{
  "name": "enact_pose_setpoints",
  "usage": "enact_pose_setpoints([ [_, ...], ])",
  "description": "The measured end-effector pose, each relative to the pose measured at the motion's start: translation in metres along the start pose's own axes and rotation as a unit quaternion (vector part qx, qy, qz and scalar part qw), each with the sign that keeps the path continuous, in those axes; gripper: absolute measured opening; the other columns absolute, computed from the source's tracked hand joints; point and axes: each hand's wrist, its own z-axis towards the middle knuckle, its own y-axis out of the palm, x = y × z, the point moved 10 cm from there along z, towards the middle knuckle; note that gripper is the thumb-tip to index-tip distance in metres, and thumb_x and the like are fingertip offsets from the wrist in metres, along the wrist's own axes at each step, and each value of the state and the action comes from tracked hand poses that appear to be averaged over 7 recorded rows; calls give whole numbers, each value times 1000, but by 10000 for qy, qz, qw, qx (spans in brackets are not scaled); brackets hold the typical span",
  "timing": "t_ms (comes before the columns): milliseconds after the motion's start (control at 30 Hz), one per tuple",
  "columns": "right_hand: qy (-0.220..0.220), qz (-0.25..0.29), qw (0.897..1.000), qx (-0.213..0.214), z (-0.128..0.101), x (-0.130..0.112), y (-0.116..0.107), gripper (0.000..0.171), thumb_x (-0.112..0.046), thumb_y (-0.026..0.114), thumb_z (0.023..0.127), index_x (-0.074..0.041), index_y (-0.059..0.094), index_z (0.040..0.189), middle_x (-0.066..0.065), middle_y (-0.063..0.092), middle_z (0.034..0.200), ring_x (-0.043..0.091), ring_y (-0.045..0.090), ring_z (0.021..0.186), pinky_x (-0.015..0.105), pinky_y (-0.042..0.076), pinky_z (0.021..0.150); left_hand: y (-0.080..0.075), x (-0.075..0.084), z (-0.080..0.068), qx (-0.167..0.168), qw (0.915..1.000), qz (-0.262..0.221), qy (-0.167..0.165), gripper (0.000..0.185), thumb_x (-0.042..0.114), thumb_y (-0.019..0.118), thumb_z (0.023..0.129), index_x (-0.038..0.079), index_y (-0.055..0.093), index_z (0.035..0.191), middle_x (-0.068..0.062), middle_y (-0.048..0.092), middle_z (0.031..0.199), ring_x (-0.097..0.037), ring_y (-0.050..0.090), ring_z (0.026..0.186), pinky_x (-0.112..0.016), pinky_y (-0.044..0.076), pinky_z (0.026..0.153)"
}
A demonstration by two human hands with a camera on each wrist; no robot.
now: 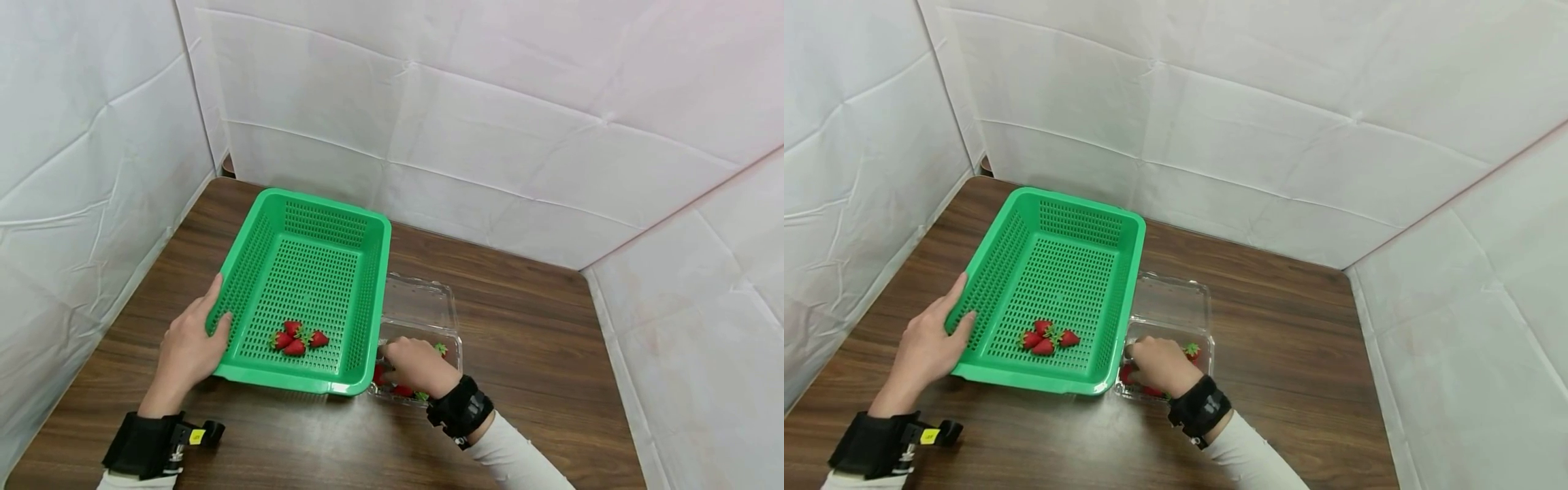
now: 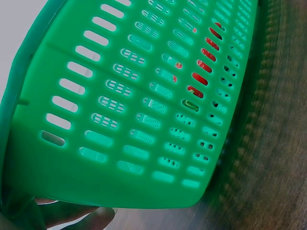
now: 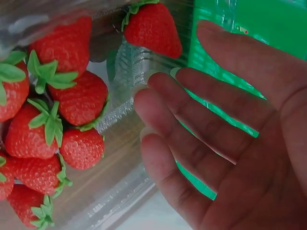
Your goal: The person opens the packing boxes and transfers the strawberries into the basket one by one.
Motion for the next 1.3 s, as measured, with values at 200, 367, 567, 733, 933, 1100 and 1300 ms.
enact_pose_setpoints([
  [200, 139, -85, 9999, -59, 3, 2, 6, 22, -28, 77, 82, -15, 60, 77, -5, 52, 67, 6, 45, 59, 24, 34, 51, 0, 0, 0, -46, 10000, -11, -39, 65, 19, 46, 101, 21, 13, 157, -32, 45, 140, -57, 51, 110, -69, 42, 78],
  [367, 177, -110, 9998, -77, 4, 3, 11, 27, -28, 78, 81, -14, 57, 71, -4, 51, 66, 7, 45, 58, 24, 35, 50, 0, 0, 0, -39, 10000, -8, -60, 65, 19, 47, 101, 21, 13, 157, -32, 46, 139, -57, 51, 110, -69, 42, 78],
  [567, 225, -149, 9996, -55, 6, 5, 16, 29, -30, 78, 82, -16, 55, 70, -5, 51, 66, 7, 47, 59, 24, 37, 50, 0, 0, 0, -38, 10000, -19, -63, 65, 19, 46, 101, 21, 13, 157, -32, 46, 140, -57, 51, 110, -68, 42, 78],
  [733, 291, -81, 9995, -67, 7, 8, 20, 31, -29, 78, 82, -15, 54, 68, -5, 50, 65, 8, 45, 58, 25, 37, 52, 0, -1, 0, -15, 10000, -14, -46, 65, 19, 46, 101, 21, 14, 157, -32, 46, 139, -57, 52, 109, -68, 42, 77],
  [933, 241, -23, 9997, 64, 8, 8, 20, 31, -29, 79, 80, -15, 54, 67, -5, 49, 64, 7, 45, 58, 25, 37, 51, 0, 0, 0, 9, 10000, -64, -30, 64, 18, 46, 101, 21, 15, 157, -32, 46, 139, -57, 52, 109, -68, 42, 77],
  [1100, 237, -48, 9995, 198, 9, 9, 21, 32, -28, 80, 79, -15, 54, 66, -5, 49, 63, 6, 43, 58, 25, 36, 50, 0, 1, 0, 4, 10000, -71, -33, 64, 17, 46, 101, 21, 14, 157, -32, 46, 138, -57, 52, 108, -68, 42, 76],
  [1300, 247, -190, 9990, 306, 11, 10, 22, 26, -29, 81, 78, -14, 60, 71, -3, 58, 68, 7, 53, 63, 26, 41, 51, 0, 0, 0, -25, 9999, -70, -81, 65, 18, 46, 101, 22, 14, 157, -32, 46, 139, -57, 52, 109, -68, 42, 77],
])
